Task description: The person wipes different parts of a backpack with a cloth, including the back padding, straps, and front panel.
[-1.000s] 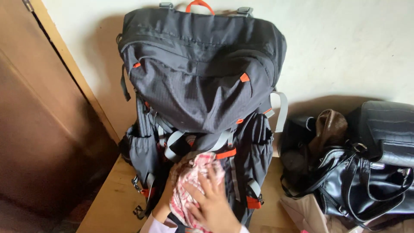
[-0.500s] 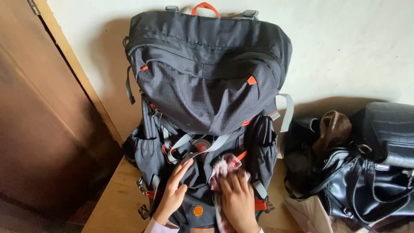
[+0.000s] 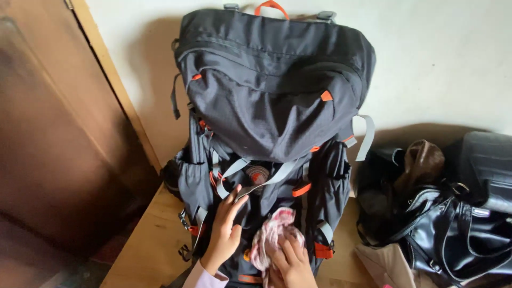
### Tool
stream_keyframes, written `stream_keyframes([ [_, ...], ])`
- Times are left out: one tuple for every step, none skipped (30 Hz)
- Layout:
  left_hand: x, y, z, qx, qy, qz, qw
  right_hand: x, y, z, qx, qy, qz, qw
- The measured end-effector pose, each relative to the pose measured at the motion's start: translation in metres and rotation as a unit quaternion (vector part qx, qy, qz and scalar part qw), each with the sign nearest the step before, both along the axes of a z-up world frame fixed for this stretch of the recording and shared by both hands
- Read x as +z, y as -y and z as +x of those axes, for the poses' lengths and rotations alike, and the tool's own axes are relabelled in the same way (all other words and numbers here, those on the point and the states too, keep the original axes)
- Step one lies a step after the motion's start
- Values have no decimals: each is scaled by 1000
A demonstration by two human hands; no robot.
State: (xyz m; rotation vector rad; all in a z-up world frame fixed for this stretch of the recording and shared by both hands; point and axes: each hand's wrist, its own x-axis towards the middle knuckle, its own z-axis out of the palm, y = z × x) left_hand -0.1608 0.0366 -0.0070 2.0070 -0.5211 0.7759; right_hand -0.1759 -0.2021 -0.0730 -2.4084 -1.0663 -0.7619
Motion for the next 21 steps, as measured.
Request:
stream_keyframes([
  [1,0,-2,14,9,23,1000,-3,-6,7,-21,-8,-14,1000],
  [0,2,-6,30,16,43,999,-7,-9,12,-40,-17,-32,999],
  [-1,6,-7,34,14,37,999,17,-14,16,-36,-19,-38,998],
  [-1,5,-8,38,24,49,998,41,-24,20,-46,-27,-32,998],
  [0,4,-9,43,33,62,997,66,-35,24,-56,-34,-25,998],
  [4,5,-12,49,30,64,996,87,-43,30,-50,-37,-25,998],
  [8,7,-15,46,44,60,996,108,-51,37,-73,2,22,997],
  [12,7,-16,43,60,56,996,130,-60,46,-96,43,69,992],
  [9,8,-19,48,59,58,995,113,-59,68,-91,42,70,992],
  [8,8,-21,45,59,46,996,97,-60,92,-172,31,49,983],
  [7,8,-22,42,60,35,997,81,-62,116,-252,19,28,967],
  [7,6,-23,46,62,38,996,92,-68,110,-248,21,31,968],
  [6,4,-24,45,68,21,996,102,-74,106,-268,48,40,961],
  [4,6,-26,43,70,3,997,110,-76,99,-288,73,46,954],
  [7,5,-25,46,70,4,997,109,-75,92,-286,72,47,954],
  [9,5,-26,46,80,0,996,106,-71,83,-233,21,26,972],
  [10,4,-27,47,91,-5,995,102,-68,75,-180,-29,5,983],
  [10,4,-27,44,87,-7,995,94,-61,64,-183,-34,3,983],
  [10,4,-28,40,74,-12,996,86,-55,54,-163,-4,-7,987],
  [10,5,-25,35,66,-18,997,79,-47,46,-144,30,-16,989],
  [6,7,-24,32,64,-20,997,73,-37,35,-147,29,-19,988],
])
